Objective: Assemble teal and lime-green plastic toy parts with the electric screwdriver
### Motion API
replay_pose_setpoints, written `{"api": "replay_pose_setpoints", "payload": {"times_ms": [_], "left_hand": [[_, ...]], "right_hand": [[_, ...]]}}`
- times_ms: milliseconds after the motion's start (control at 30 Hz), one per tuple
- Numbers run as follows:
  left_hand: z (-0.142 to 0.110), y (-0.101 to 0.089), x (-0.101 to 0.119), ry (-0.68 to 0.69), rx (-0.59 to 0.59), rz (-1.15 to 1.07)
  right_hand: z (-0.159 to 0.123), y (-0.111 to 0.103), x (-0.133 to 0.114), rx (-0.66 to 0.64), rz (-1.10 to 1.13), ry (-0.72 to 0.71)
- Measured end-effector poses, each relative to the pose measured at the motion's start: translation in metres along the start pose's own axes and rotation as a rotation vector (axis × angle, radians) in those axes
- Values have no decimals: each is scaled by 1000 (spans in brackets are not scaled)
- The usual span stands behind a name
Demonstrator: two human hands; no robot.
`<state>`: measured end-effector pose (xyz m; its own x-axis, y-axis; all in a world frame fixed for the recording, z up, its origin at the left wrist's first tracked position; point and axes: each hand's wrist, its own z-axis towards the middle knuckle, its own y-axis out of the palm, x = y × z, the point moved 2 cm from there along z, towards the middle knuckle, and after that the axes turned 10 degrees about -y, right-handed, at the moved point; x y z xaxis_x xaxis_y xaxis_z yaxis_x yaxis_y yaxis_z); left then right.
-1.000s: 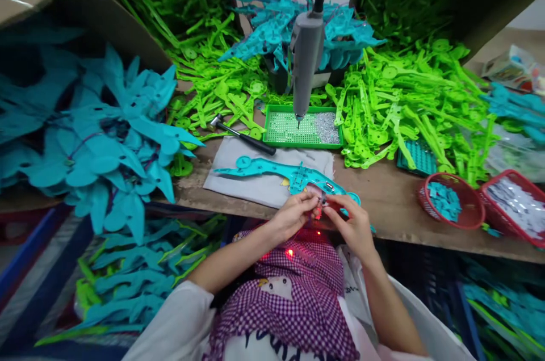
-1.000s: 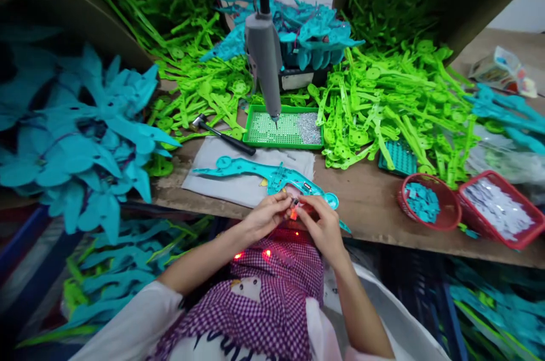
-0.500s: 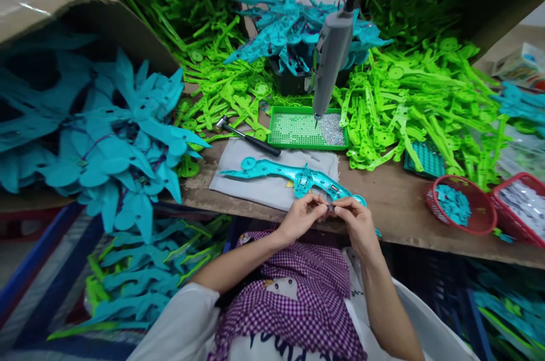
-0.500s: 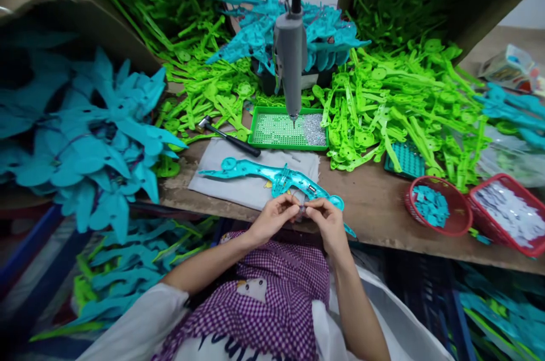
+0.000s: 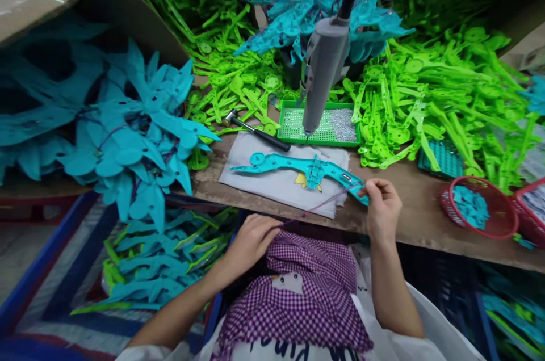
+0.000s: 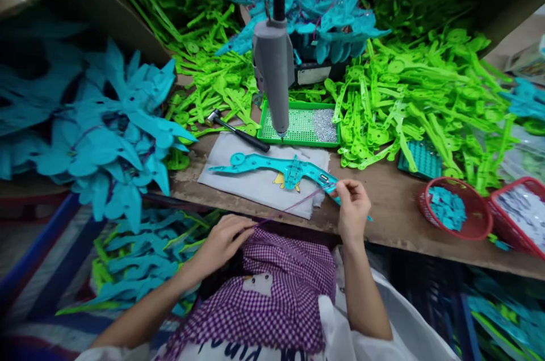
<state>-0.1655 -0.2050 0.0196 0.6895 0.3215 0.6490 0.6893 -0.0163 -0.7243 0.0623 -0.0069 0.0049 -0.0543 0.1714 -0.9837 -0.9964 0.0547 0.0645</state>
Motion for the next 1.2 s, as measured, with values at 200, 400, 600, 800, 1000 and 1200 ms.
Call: {"api": "replay_pose_setpoints", "payload": {"times_ms": [200,400,600,800,1000,1200], "left_hand": [[33,-27,-9,-178,-99,-325],[45,13,4,-530,-185,-1210],[44,21,29,-448,-40,-1387],[28,32,30,-377,-66,-1289],[25,37,22,-392,88,-1090],[37,33,22,-356,114,-1116]], "right_hand": [[37,-40,-1,116,-242,-119],[-18,-28,-30,121,-596,-502],[-108,47,-27,-744,-260,-327],[-98,54,-19,-657,-54,2],[-93,52,-17,-685,196,372],[-64,63,-39,-739,-79,84]]}}
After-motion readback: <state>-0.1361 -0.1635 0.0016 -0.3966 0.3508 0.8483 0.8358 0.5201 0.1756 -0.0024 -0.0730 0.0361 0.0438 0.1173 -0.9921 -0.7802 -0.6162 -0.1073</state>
